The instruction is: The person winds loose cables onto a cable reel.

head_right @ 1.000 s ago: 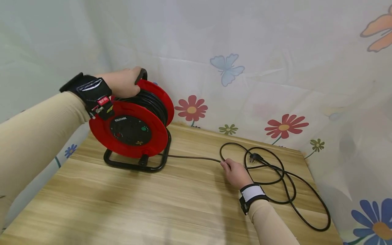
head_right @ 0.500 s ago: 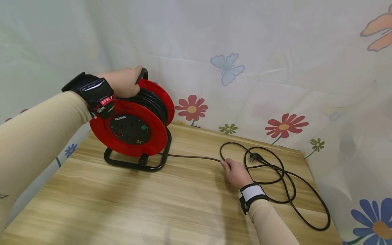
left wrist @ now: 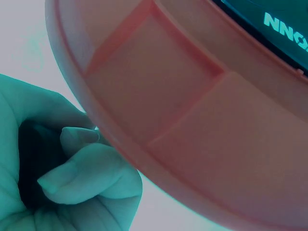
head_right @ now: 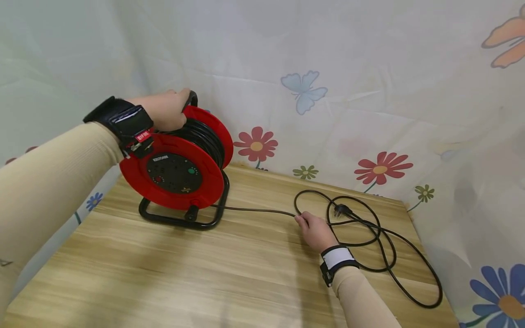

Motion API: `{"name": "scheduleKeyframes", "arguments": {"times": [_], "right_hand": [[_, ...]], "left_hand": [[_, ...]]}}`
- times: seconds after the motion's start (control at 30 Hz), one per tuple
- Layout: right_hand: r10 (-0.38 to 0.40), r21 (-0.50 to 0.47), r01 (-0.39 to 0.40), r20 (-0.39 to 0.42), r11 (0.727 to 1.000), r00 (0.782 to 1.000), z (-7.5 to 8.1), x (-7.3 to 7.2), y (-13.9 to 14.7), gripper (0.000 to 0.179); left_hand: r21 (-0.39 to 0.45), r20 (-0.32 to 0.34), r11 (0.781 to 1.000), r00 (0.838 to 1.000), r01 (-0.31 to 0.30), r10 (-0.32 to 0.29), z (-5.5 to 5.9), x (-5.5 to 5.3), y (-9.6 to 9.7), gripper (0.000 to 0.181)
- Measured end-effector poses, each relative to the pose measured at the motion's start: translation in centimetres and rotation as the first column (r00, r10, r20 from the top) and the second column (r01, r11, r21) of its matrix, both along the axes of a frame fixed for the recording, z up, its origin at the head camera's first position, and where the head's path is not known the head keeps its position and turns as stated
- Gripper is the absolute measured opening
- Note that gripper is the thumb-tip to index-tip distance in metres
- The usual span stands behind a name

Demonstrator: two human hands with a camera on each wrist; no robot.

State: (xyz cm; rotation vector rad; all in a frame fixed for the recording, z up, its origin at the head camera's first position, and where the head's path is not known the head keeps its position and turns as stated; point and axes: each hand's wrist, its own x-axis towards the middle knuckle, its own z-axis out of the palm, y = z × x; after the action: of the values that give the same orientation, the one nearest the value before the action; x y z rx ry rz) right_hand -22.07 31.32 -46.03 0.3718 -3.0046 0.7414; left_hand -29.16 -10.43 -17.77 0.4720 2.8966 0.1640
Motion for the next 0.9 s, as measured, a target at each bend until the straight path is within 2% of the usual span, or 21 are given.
{"name": "scheduleKeyframes", "arguments": {"times": [0.2,0.5,0.73,0.9], "right_hand": [[-0.007,0.001,0.007,-0.008,1.0,1.0,0.05,0.16,-0.11,0.04],[0.01,0.01,-0.01,-0.01,1.0,1.0,-0.18,0.44,0.14,0.038],[-0.001,0.005,0.001,-0.021,1.0,1.0,0.02,0.67,0.55,0.037],[-0.007,0.006,0.007,-0.007,1.0,1.0,-0.15,0.73,0.7,0.037]], "left_hand": [[0.002,0.004,1.0,1.0,-0.005,0.005,0.01,-0.1,0.12,0.061],[0.041,-0.014,0.999,1.0,0.027,-0.026,-0.33,-0.11,-0.21,0.056],[-0.003,-0.041,0.999,0.999,0.032,-0.032,-0.34,-0.03,0.46,0.059],[0.023,-0.04,0.999,0.999,0.03,-0.029,-0.46,-0.13,0.5,0.059]]}}
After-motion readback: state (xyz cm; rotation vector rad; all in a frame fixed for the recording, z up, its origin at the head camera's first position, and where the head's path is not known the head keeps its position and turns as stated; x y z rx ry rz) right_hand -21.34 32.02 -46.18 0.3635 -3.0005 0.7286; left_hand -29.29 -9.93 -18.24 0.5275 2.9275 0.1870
